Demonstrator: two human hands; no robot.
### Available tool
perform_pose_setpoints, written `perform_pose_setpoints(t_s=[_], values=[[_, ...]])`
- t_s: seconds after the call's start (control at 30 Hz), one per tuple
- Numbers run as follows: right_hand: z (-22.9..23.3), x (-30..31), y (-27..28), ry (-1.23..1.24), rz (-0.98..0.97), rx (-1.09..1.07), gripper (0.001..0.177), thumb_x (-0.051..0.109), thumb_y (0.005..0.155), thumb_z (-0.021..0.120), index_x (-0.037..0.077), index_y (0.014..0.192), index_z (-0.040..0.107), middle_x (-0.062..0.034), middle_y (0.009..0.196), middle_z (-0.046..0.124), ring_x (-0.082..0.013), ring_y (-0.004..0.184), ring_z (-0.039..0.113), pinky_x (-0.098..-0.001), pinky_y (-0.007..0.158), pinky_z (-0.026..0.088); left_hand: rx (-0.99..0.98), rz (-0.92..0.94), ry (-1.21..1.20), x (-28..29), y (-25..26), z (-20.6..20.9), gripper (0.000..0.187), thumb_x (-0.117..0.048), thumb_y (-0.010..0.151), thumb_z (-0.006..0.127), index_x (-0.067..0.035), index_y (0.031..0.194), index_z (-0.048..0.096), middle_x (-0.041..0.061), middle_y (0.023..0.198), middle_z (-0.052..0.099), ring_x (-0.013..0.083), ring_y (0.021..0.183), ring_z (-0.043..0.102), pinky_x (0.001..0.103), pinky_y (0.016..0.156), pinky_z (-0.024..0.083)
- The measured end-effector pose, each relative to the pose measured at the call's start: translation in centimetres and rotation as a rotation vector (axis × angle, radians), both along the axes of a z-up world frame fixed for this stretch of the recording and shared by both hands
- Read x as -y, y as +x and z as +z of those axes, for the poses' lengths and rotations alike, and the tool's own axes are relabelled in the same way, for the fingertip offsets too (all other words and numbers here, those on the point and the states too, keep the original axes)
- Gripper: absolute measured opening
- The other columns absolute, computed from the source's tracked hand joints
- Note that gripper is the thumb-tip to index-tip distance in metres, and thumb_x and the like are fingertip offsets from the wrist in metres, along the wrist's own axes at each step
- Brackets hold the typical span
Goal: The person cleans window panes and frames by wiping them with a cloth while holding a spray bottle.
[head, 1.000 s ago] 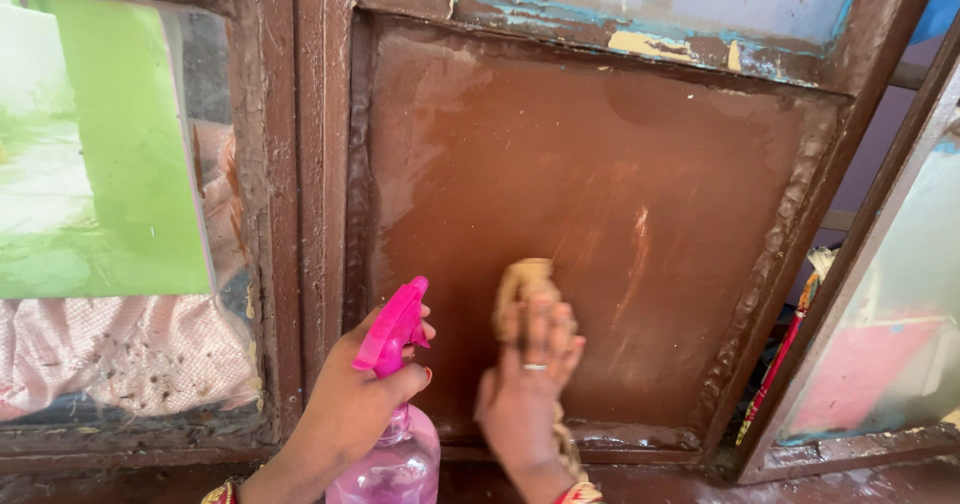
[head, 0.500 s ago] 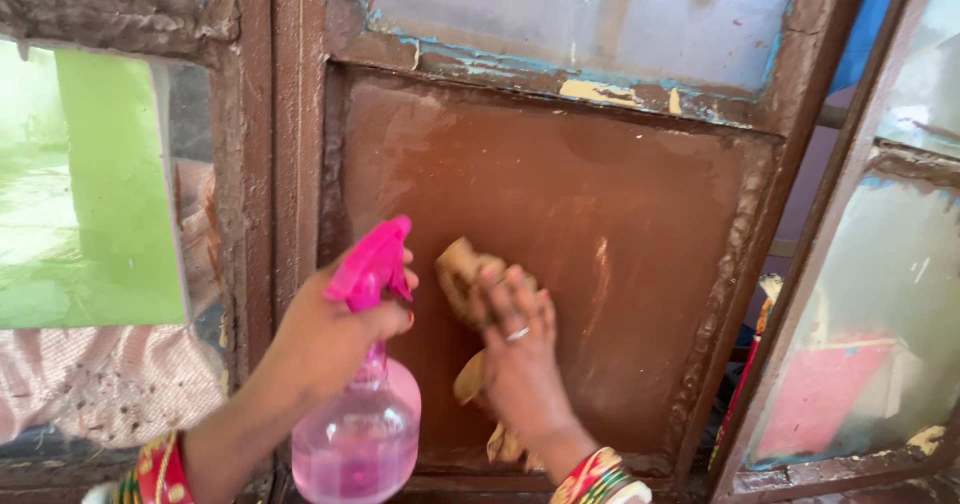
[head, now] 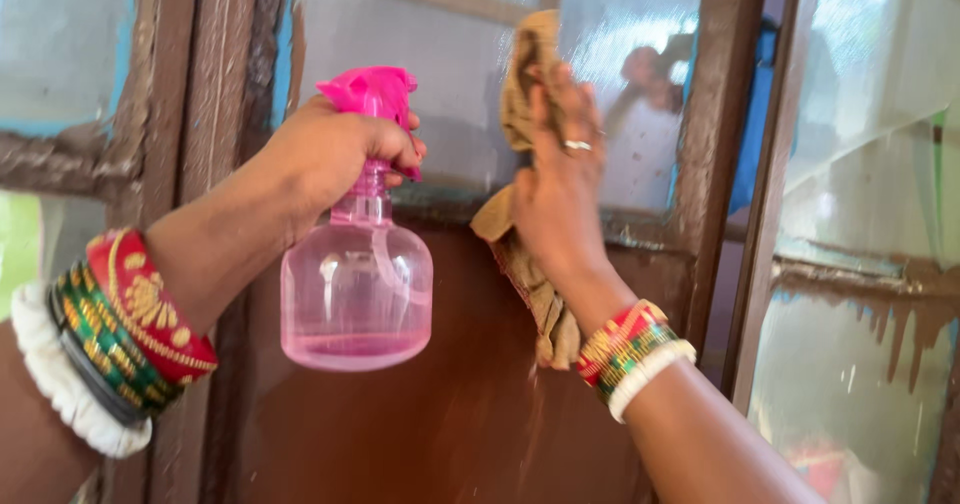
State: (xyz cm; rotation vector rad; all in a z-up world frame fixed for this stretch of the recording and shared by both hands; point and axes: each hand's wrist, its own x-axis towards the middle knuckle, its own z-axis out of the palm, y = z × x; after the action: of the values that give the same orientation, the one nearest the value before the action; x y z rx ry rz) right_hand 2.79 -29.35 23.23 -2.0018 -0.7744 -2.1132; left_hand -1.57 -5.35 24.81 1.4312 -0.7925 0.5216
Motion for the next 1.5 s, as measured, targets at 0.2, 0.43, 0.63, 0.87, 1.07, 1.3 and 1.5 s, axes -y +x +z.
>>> perform_pose_setpoints(t_s=[0.2,0.43,0.63,0.87,1.07,1.3,1.5], values=[[3.9,0.8,1.8,-0.152,-0.128,-0.066,0.071,0.003,0.082,0.054,0.009,0.152,0.046,-0.0056,0.167,0.028,-0.0325,0.156,0.022,-0.0539,0.125,0.017,-0.028,0.041,0.045,0.9,3.2,5.7,0.03,-0.002,0.076,0.068,-0.002,0.106,0.066,0.011,0.093,0.073,0.0193,0.082,0.072,0.031,0.067,0.059],[6.6,9.1,3.9,-0.012,-0.202,0.15,0.067,0.004,0.087,0.049,0.007,0.154,0.05,-0.0092,0.167,0.033,-0.0352,0.156,0.025,-0.0514,0.129,0.019,-0.039,-0.058,0.086,-1.1,6.0,6.5,0.037,0.0,0.075,0.065,-0.002,0.113,0.07,0.008,0.1,0.077,0.0187,0.091,0.074,0.032,0.08,0.059],[8.6,8.0,5.5,0.257,-0.278,0.165,0.059,0.009,0.089,0.054,0.0,0.147,0.05,-0.0179,0.166,0.033,-0.0392,0.154,0.024,-0.0514,0.125,0.019,-0.067,-0.122,0.052,-1.5,7.1,6.1,0.037,-0.001,0.078,0.062,0.0,0.114,0.069,0.011,0.102,0.078,0.0202,0.096,0.074,0.033,0.085,0.058],[8.1,-3.9,4.7,0.001,-0.098,0.163,0.068,0.006,0.083,0.055,0.003,0.151,0.048,-0.0159,0.162,0.038,-0.0377,0.152,0.028,-0.0507,0.125,0.021,-0.032,-0.357,0.023,-2.7,7.9,5.5,0.04,-0.002,0.079,0.061,0.003,0.119,0.065,0.015,0.106,0.077,0.024,0.105,0.074,0.035,0.096,0.056],[8.8,-2.0,3.7,-0.198,-0.101,0.19,0.07,0.004,0.081,0.054,0.006,0.151,0.049,-0.0135,0.162,0.04,-0.0356,0.152,0.031,-0.0484,0.126,0.026,-0.069,-0.479,0.01,-3.9,7.9,5.1,0.045,-0.001,0.077,0.059,0.007,0.121,0.063,0.019,0.108,0.076,0.0279,0.108,0.073,0.039,0.103,0.054],[8.6,7.0,3.6,0.116,-0.172,0.086,0.068,0.002,0.085,0.05,0.008,0.153,0.047,-0.0127,0.164,0.037,-0.0371,0.152,0.03,-0.0465,0.125,0.025,-0.056,-0.502,-0.002,-4.1,7.8,4.6,0.045,0.0,0.077,0.058,0.006,0.122,0.062,0.02,0.109,0.076,0.0304,0.109,0.072,0.04,0.103,0.054],[8.6,6.5,5.3,0.252,-0.36,0.192,0.062,0.009,0.091,0.054,0.003,0.152,0.048,-0.0127,0.166,0.032,-0.0369,0.153,0.029,-0.0465,0.128,0.022,-0.032,-0.457,-0.015,-3.6,8.0,4.8,0.045,0.001,0.079,0.057,0.007,0.123,0.061,0.022,0.11,0.075,0.032,0.11,0.071,0.042,0.102,0.053]])
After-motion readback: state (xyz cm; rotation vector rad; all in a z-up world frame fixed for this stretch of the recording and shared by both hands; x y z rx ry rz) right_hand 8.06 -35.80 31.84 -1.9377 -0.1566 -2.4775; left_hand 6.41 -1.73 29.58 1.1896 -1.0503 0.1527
